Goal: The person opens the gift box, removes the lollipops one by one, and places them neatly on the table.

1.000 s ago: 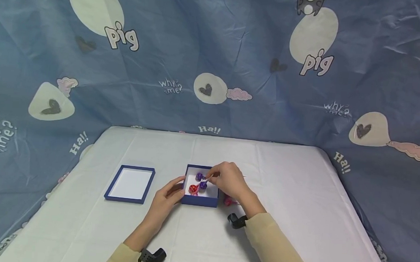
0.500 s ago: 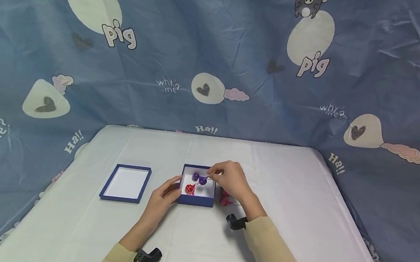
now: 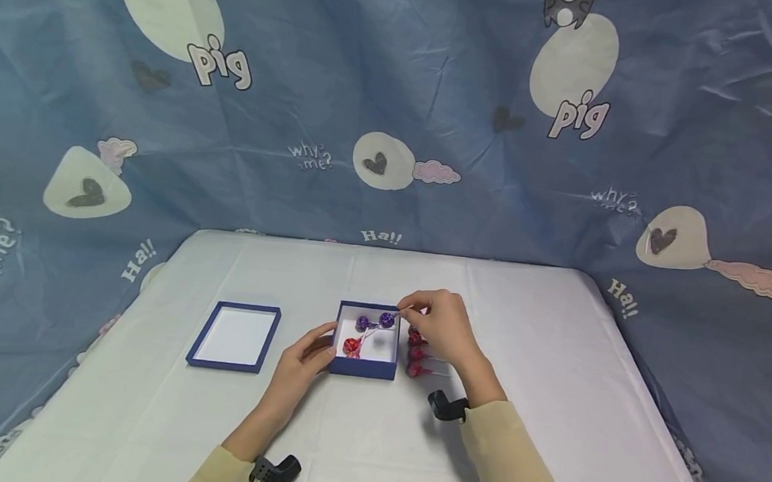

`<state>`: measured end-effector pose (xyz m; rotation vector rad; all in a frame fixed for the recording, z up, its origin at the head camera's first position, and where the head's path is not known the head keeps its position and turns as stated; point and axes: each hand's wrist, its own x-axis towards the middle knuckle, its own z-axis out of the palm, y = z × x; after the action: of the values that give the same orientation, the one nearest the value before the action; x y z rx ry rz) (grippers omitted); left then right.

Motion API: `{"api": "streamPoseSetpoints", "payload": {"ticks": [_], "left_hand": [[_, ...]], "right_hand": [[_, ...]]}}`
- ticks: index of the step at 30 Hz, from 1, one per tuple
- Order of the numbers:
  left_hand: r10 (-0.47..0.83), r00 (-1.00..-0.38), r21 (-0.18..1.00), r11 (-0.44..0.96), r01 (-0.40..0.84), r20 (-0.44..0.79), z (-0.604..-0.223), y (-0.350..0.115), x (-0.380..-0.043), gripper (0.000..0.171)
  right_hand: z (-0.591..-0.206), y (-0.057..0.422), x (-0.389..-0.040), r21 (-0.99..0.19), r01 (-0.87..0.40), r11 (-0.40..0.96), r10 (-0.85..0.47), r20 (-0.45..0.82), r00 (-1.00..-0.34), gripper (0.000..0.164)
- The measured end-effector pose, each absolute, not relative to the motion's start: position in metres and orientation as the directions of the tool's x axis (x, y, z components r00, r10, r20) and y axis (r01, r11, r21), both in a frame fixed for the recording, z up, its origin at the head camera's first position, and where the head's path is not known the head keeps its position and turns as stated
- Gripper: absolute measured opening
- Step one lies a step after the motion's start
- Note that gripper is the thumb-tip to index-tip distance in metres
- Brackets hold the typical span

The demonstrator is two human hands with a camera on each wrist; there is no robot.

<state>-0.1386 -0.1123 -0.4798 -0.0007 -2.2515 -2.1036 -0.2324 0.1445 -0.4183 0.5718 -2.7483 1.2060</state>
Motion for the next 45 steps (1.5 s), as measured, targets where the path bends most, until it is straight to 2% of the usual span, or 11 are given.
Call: {"api": "streamPoseSetpoints", "payload": {"ticks": [8, 21, 31, 45], "left_hand": [[-0.049, -0.998, 0.996, 0.081, 0.043, 0.047, -0.48, -0.112, -0.139, 0.046], [-0.022, -0.999, 0.996, 0.079, 0.047, 0.049, -0.48, -0.114, -0.138, 0.047], [-0.012, -0.998, 0.995, 0.079, 0.058, 0.059, -0.478, -0.114, -0.14, 0.046], [-0.032, -0.998, 0.996, 0.069, 0.049, 0.052, -0.48, -0.113, -0.139, 0.045]], "right_hand": [[-0.414, 0.161, -0.235, -0.689, -0.37, 0.623, -0.257, 0.267, -0.929, 0.01], [-0.427, 0.193, -0.244, -0.692, -0.32, 0.647, -0.165, 0.283, -0.945, 0.006], [-0.448, 0.212, -0.254, -0.746, -0.234, 0.623, -0.097, 0.223, -0.97, 0.011], [-0.473, 0.22, -0.26, -0.785, -0.186, 0.591, -0.091, 0.164, -0.982, 0.014]]}}
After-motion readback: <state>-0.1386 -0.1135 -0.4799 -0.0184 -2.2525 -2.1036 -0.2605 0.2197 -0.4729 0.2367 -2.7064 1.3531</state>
